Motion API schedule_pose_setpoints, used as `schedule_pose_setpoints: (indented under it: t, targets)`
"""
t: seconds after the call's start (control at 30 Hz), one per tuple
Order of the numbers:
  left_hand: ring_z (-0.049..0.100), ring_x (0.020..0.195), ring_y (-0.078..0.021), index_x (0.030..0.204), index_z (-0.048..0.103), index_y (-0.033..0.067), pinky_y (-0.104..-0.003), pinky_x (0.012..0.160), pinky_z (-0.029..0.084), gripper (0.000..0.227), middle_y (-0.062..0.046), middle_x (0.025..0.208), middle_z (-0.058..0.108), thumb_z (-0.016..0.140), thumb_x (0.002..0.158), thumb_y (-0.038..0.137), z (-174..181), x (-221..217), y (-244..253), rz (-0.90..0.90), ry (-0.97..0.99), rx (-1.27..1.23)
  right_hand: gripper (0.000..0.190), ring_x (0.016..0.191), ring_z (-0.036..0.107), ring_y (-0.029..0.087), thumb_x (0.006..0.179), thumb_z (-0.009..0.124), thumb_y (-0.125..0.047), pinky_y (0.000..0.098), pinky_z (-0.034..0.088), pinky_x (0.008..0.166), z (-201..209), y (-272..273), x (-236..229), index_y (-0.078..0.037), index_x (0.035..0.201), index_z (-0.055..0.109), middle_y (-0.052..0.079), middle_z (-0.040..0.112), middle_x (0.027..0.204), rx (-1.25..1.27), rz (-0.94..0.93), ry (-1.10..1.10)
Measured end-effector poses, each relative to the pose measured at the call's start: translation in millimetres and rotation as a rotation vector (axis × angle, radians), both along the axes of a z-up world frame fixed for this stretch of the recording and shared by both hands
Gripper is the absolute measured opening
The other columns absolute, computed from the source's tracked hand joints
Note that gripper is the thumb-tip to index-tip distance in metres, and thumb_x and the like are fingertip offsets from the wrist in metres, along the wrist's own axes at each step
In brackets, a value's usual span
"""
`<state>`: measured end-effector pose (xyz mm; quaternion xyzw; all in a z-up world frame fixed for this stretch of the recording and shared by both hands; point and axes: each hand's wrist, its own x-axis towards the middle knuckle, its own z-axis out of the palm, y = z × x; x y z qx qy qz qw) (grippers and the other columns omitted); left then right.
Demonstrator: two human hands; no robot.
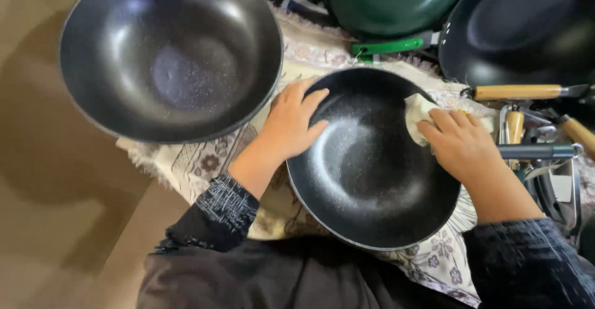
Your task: Assembling and cleaning woks by attaching rod guides and wiping the interior surfaces with a cloth.
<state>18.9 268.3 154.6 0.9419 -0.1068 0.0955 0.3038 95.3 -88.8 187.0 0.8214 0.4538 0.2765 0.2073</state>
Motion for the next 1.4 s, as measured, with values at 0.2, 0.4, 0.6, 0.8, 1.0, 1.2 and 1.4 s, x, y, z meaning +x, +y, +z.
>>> schedule_pose_setpoints:
  t: [0.2, 0.4, 0.6, 0.8, 1.0, 1.2, 1.4]
  targets:
    - [0.049, 0.142, -0.0356, 0.157, 0.04, 0.0131, -0.049, 0.119, 0.036, 0.074, -0.019, 0.152, 0.052, 0.076, 0.095, 0.03, -123, 98, 30, -0.038, 0.187, -0.781, 0.033, 0.129, 0.06, 0.04, 0.094, 0.051, -0.019, 0.0534, 0.047, 0.1, -53, 15, 43, -0.024, 0.121, 0.068, 0.015, 0.064, 0.138, 0.015, 0.145, -0.11]
    - [0.035, 0.151, -0.0276, 0.156, 0.044, 0.0054, -0.042, 0.126, 0.027, 0.063, -0.021, 0.16, 0.042, 0.065, 0.096, 0.009, -113, 96, 33, -0.172, 0.284, -0.899, 0.094, 0.159, 0.021, 0.035, 0.075, 0.063, -0.071, 0.055, 0.018, 0.127, -118, 54, 45, -0.034, 0.158, 0.038, 0.007, 0.029, 0.17, -0.162, -0.288, 0.459]
    - [0.029, 0.153, -0.0315, 0.154, 0.04, -0.0037, -0.045, 0.128, 0.022, 0.063, -0.028, 0.162, 0.035, 0.055, 0.093, -0.007, -102, 90, 29, -0.2, 0.256, -1.039, 0.091, 0.158, 0.005, 0.048, 0.09, 0.054, -0.067, 0.0603, 0.009, 0.124, -149, 140, 46, -0.023, 0.165, 0.028, 0.023, 0.012, 0.172, -0.045, -0.205, 0.663]
    - [0.03, 0.152, -0.0285, 0.156, 0.039, -0.0013, -0.044, 0.129, 0.021, 0.071, -0.026, 0.161, 0.038, 0.043, 0.087, -0.013, -127, 98, 34, -0.263, 0.222, -1.083, 0.094, 0.155, -0.001, 0.054, 0.094, 0.028, -0.075, 0.0637, 0.014, 0.122, -189, 150, -12, -0.02, 0.168, 0.01, 0.031, -0.005, 0.169, 0.044, 0.172, 0.851]
    - [0.037, 0.148, -0.0272, 0.155, 0.041, -0.0018, -0.044, 0.126, 0.026, 0.069, -0.024, 0.159, 0.042, 0.045, 0.087, -0.013, -111, 89, 36, -0.245, 0.19, -1.008, 0.057, 0.151, 0.01, 0.057, 0.107, 0.035, -0.04, 0.0766, 0.018, 0.113, -100, 70, -74, -0.017, 0.159, 0.036, 0.028, 0.013, 0.169, -0.08, 0.163, 1.58]
    - [0.046, 0.142, -0.0283, 0.155, 0.04, -0.0022, -0.044, 0.122, 0.035, 0.068, -0.026, 0.155, 0.046, 0.043, 0.087, -0.014, -99, 83, 36, -0.218, 0.215, -1.022, 0.052, 0.158, 0.013, 0.037, 0.101, 0.051, -0.038, 0.0619, 0.023, 0.122, -44, 31, -44, -0.034, 0.15, 0.035, 0.005, 0.009, 0.173, -0.49, -0.424, 1.022]
    - [0.051, 0.138, -0.0306, 0.153, 0.042, -0.0035, -0.046, 0.118, 0.039, 0.067, -0.028, 0.15, 0.051, 0.043, 0.087, -0.017, -84, 78, 30, -0.199, 0.202, -1.037, 0.069, 0.158, 0.014, 0.038, 0.095, 0.044, -0.045, 0.0596, 0.024, 0.122, -157, 20, 46, -0.041, 0.161, 0.023, 0.005, 0.018, 0.172, -0.182, -0.407, 0.541]
